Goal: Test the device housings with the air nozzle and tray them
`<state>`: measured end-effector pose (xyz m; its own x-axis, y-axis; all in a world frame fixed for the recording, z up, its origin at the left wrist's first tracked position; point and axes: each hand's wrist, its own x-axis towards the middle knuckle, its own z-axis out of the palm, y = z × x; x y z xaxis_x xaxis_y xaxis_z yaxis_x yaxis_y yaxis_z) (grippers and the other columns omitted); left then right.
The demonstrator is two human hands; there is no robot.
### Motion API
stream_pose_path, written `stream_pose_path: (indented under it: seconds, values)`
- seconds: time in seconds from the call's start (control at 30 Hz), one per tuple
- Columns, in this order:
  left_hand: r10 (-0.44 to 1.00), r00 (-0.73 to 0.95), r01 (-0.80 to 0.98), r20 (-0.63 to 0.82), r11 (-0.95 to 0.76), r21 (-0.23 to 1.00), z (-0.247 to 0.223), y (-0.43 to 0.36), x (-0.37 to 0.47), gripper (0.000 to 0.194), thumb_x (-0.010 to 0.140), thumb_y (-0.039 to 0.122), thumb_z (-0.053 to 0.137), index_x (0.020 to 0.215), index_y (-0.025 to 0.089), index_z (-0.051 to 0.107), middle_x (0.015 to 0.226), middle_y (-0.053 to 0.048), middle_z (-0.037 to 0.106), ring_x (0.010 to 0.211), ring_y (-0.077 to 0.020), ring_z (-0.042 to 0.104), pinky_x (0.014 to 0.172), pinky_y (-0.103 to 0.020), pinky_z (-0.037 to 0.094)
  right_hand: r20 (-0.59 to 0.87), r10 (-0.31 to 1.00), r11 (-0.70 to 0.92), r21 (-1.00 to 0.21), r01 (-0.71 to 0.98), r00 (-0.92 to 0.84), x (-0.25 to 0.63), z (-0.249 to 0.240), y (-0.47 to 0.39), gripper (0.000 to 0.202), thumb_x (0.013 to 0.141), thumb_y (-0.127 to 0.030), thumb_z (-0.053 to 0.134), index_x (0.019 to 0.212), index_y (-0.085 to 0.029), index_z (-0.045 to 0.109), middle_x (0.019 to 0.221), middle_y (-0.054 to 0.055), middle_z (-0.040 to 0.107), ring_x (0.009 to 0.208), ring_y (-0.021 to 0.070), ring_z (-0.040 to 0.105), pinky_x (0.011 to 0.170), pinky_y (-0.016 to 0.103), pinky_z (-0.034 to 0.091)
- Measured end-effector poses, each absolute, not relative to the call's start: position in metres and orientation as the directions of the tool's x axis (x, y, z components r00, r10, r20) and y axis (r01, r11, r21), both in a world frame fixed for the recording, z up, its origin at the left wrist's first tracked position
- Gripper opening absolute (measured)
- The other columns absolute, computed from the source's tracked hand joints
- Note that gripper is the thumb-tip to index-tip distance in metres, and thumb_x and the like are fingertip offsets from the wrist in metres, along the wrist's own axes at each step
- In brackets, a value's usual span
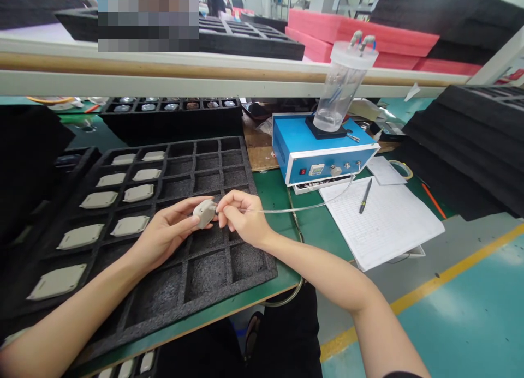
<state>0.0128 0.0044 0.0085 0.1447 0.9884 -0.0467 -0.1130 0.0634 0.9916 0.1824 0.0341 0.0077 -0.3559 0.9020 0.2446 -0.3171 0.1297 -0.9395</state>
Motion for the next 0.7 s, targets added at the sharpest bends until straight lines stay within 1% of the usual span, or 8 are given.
stream_pose_path:
  seconds: [0.3, 0.53, 0.7]
  values:
    - [0.990, 0.134, -0.098, -0.046, 0.059, 0.993, 0.0100, 0.0040, 0.0141, 0.038, 0.070, 0.028, 0.071, 0.106, 0.021, 0.066, 0.104, -0.006, 0.067, 0.091, -0.0195, 0.060, 0.078, -0.031, 0.052, 0.262, 0.895, 0.137, -0.931, -0.337, -0.361, 0.1818, 0.0061, 0.0349, 0.006, 0.070, -0.018, 0.049, 0.065, -0.015, 0.054, 0.047, -0.004, 0.055, 0.034, 0.0052, 0.040, 0.036, 0.018, 0.030]
    - [0.988, 0.142, -0.112, -0.053, 0.070, 0.991, 0.0097, 0.0037, 0.0136, 0.037, 0.070, 0.027, 0.071, 0.106, 0.021, 0.065, 0.102, -0.006, 0.067, 0.087, -0.0180, 0.061, 0.078, -0.030, 0.052, 0.228, 0.904, 0.114, -0.944, -0.310, -0.360, 0.1818, 0.0084, 0.0341, 0.007, 0.068, -0.020, 0.050, 0.064, -0.016, 0.054, 0.047, -0.004, 0.056, 0.034, 0.0051, 0.041, 0.037, 0.018, 0.031]
    - [0.988, 0.149, -0.126, -0.039, 0.058, 0.990, 0.0094, 0.0033, 0.0145, 0.036, 0.070, 0.026, 0.070, 0.106, 0.020, 0.065, 0.101, -0.006, 0.067, 0.088, -0.0188, 0.062, 0.078, -0.031, 0.052, 0.233, 0.905, 0.123, -0.944, -0.306, -0.355, 0.1823, 0.0078, 0.0342, 0.007, 0.068, -0.020, 0.050, 0.065, -0.016, 0.054, 0.046, -0.005, 0.056, 0.034, 0.0054, 0.041, 0.037, 0.018, 0.031]
